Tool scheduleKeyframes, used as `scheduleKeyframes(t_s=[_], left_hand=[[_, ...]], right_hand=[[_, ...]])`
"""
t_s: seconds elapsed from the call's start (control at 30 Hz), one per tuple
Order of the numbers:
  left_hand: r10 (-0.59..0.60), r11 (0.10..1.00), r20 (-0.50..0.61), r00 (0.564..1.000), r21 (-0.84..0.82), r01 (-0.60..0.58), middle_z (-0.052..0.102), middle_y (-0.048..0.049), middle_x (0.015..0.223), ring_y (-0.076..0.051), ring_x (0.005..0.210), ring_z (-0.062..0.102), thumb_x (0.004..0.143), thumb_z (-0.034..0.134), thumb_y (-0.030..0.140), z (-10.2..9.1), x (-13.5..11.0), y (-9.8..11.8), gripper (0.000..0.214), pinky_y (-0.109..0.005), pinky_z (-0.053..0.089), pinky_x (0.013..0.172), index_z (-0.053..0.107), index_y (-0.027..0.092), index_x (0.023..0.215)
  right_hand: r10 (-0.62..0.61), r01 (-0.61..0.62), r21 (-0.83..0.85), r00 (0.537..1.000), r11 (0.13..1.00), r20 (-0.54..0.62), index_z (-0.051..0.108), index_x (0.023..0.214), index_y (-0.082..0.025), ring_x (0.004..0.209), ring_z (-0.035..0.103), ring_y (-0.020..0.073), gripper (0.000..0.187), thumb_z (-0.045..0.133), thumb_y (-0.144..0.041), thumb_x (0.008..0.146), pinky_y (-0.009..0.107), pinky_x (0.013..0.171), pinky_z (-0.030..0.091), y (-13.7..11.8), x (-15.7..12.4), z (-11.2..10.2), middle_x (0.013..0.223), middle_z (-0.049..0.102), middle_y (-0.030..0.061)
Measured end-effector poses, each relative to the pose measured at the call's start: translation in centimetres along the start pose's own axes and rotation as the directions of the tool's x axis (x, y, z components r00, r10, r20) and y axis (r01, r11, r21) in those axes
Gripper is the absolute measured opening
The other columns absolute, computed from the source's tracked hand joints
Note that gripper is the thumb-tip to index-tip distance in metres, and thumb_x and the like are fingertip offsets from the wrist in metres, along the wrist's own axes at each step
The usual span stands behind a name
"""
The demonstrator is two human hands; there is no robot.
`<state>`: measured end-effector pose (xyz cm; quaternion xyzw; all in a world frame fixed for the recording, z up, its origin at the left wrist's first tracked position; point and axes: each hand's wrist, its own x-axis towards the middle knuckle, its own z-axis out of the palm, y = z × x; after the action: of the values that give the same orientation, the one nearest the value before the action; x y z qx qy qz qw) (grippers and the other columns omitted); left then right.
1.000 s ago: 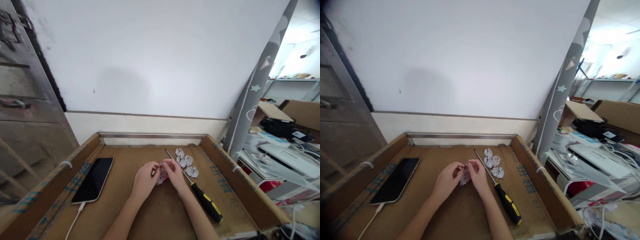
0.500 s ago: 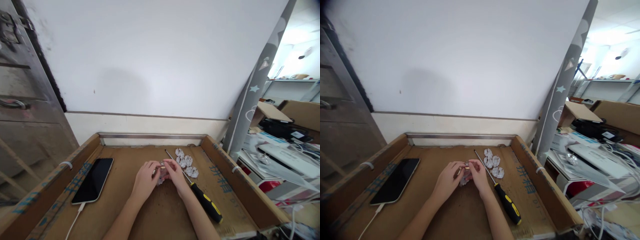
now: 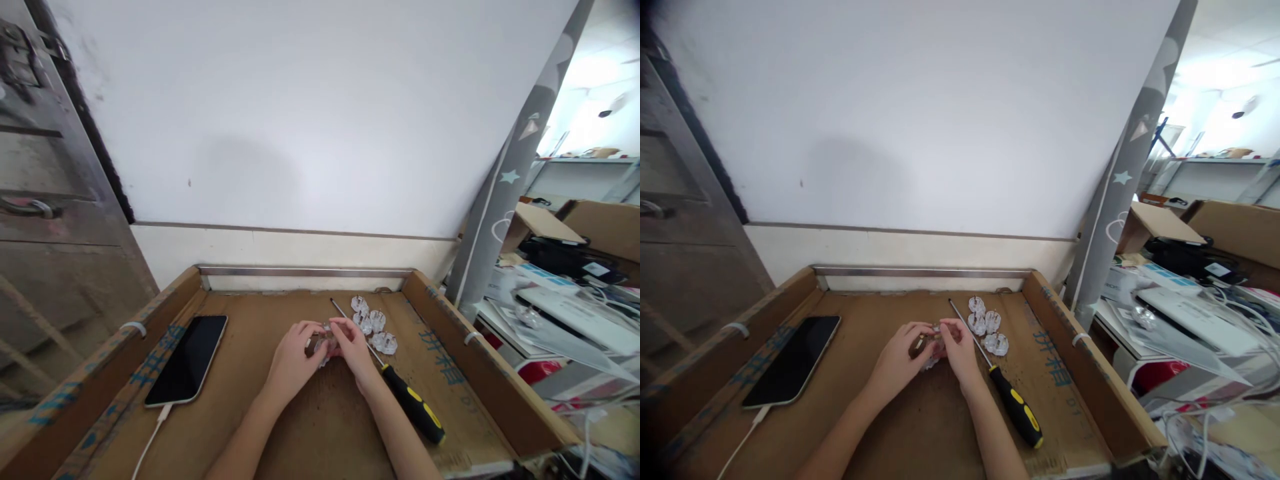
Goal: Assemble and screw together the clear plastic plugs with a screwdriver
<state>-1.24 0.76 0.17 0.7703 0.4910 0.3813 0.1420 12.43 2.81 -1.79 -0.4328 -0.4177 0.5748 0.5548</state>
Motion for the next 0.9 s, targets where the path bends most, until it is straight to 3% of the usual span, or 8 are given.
scheduleKeyframes(t_s=[0.4, 0.7, 0.9], left_hand=[[-0.012, 0.997, 0.017, 1.000, 0.081, 0.011, 0.060, -0.0023, 0.093, -0.019, 0.090, 0.051, 0.084, 0.051, 0.026, 0.09, -0.05, -0.20, 0.013, -0.032, 0.042, 0.079, 0.061, 0.023, 0.092], [-0.008, 0.995, 0.001, 1.000, 0.099, 0.008, 0.059, -0.0007, 0.086, -0.018, 0.086, 0.052, 0.082, 0.051, 0.022, 0.05, -0.03, -0.04, 0.007, -0.030, 0.041, 0.077, 0.056, 0.021, 0.077], [-0.052, 0.990, 0.000, 0.999, 0.128, 0.052, 0.061, -0.0016, 0.088, -0.019, 0.085, 0.053, 0.082, 0.053, 0.027, 0.00, -0.05, -0.14, 0.011, -0.031, 0.041, 0.075, 0.060, 0.024, 0.090]], right_hand=[[-0.058, 0.060, -0.063, 0.998, 0.996, 0.024, 0.051, 0.091, -0.016, 0.053, 0.054, 0.0091, 0.050, 0.064, -0.056, 0.062, 0.020, 0.040, 0.047, 0.14, -0.09, 0.20, 0.074, 0.057, 0.0015], [-0.080, 0.081, -0.090, 0.997, 0.993, 0.016, 0.051, 0.093, -0.016, 0.057, 0.055, 0.0102, 0.050, 0.062, -0.056, 0.064, 0.020, 0.040, 0.046, 0.33, -0.02, 0.17, 0.078, 0.058, 0.0030], [-0.087, 0.088, -0.095, 0.996, 0.992, 0.015, 0.051, 0.093, -0.016, 0.058, 0.054, 0.0097, 0.049, 0.062, -0.055, 0.065, 0.020, 0.040, 0.046, 0.39, 0.02, 0.07, 0.078, 0.057, 0.0030]])
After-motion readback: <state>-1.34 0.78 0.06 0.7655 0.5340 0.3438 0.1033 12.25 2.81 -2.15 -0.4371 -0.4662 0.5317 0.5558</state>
